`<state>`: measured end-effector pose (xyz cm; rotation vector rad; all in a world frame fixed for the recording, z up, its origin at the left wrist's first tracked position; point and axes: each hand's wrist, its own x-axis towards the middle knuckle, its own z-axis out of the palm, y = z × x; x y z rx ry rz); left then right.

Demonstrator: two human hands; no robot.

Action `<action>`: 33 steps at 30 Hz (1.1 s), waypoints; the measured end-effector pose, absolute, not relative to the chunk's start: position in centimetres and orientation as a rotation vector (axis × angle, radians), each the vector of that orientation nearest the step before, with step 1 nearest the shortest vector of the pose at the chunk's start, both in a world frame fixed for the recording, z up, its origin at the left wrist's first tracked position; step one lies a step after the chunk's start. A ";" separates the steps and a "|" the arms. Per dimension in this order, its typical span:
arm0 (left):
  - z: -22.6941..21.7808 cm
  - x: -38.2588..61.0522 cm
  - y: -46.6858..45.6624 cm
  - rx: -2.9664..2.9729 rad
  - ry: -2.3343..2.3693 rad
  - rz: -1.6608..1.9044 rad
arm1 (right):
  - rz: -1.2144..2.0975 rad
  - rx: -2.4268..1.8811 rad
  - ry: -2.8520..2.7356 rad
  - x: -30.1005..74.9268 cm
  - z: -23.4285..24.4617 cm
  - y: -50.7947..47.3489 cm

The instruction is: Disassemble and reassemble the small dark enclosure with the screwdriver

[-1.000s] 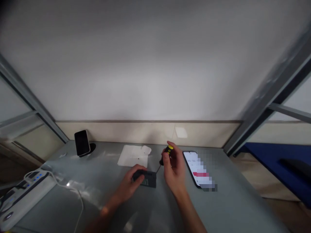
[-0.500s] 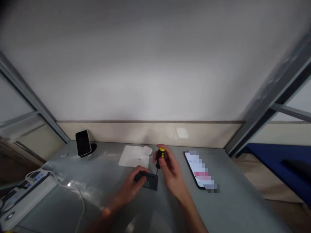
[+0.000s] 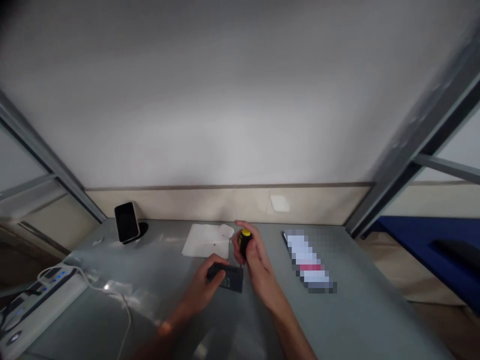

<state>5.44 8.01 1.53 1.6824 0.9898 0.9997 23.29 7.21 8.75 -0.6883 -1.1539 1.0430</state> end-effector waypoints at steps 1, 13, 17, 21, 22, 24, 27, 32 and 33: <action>1.5 5.4 8.0 1.682 0.989 1.000 | 1.033 -0.692 -1.159 23.2 8.9 7.2; 1.5 5.6 8.0 1.694 0.979 1.018 | 0.969 -0.689 -1.108 23.7 9.1 7.5; 1.4 5.6 7.9 1.691 0.962 1.023 | 0.876 -0.708 -1.163 23.3 9.7 7.0; 1.5 5.7 7.9 1.710 0.965 1.045 | 0.891 -0.702 -1.075 22.9 9.6 6.6; 1.6 5.7 7.9 1.715 0.967 1.046 | 0.895 -0.720 -1.062 22.9 9.4 6.7; 1.6 5.7 8.0 1.712 0.967 1.045 | 0.918 -0.729 -1.047 23.2 9.1 7.0; 1.6 5.7 8.0 1.686 0.980 1.060 | 0.891 -0.771 -1.073 23.9 9.0 7.5; 1.5 5.6 8.0 1.679 1.030 1.054 | 0.679 -0.816 -1.101 24.4 9.3 7.9; 1.4 5.6 8.0 1.683 1.029 1.056 | 0.660 -0.813 -1.071 24.4 9.4 7.9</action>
